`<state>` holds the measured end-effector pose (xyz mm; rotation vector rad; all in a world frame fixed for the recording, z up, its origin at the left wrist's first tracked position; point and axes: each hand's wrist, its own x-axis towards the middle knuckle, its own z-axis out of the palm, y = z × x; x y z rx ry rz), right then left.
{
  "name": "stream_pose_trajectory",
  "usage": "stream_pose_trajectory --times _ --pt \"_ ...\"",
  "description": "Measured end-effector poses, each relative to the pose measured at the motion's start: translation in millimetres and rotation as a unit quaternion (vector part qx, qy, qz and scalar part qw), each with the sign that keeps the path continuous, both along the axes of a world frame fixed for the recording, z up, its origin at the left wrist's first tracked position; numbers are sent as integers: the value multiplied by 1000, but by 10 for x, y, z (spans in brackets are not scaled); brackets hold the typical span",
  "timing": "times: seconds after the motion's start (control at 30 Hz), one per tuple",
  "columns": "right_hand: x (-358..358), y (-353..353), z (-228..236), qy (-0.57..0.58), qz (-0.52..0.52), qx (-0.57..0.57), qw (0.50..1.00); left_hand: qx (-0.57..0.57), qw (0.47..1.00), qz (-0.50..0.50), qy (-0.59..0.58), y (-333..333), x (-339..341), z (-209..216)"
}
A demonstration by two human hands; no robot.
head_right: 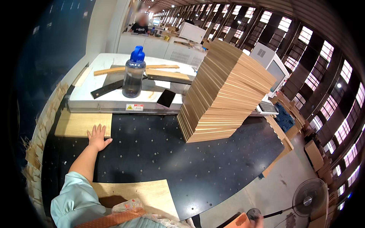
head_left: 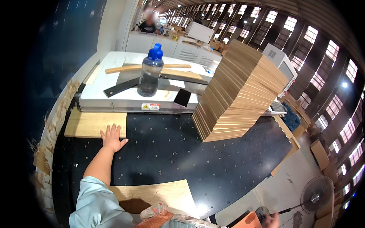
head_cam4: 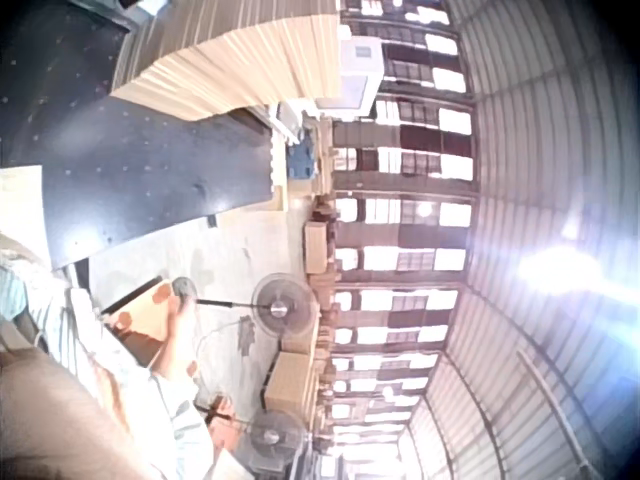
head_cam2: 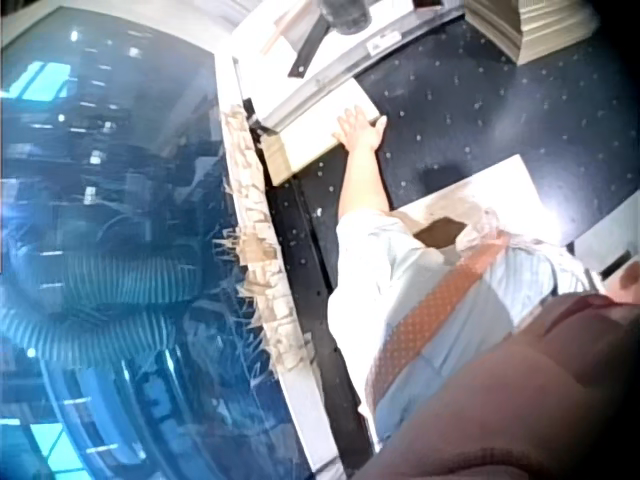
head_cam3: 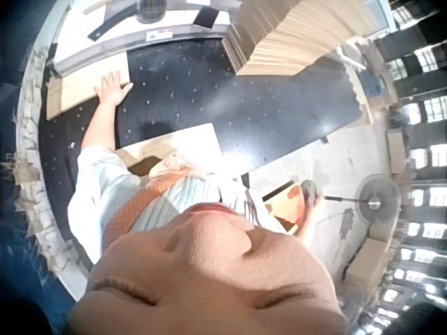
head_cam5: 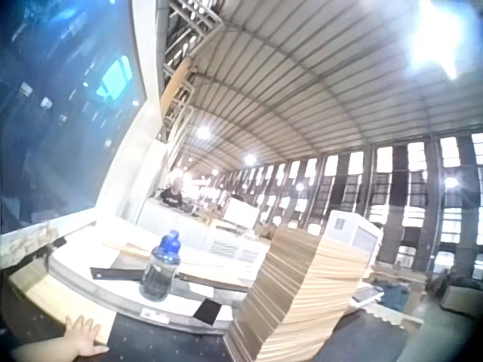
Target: The person picks up wooden boards from a large stack on a black table, wipes the surface of each board with their hand, and stacks them onto a smaller pile on a low orange pallet.
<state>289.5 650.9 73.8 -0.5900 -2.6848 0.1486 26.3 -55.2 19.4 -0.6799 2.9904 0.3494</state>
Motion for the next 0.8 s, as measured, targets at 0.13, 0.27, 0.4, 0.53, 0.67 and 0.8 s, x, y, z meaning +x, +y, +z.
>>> stream_pose_trajectory --times 0.13,0.27,0.4,0.53,0.67,0.8 --pt "-1099 -979 -495 115 298 -4 948 73 997 -25 -7 -207 36 17" --pt "-1629 -1950 -571 150 408 -94 896 280 907 -243 199 594 61 281" --pt "-2086 -2223 -684 54 408 -103 906 22 872 -465 151 1917 687 157" --pt "-2230 -2120 -1041 64 387 -87 916 52 862 -500 62 2196 914 -176" --pt "-2285 -2080 -1045 95 384 -137 908 93 851 -511 74 2124 825 -284" --pt "-2247 -2146 -1001 106 374 -171 905 86 850 -517 56 2086 805 -239"
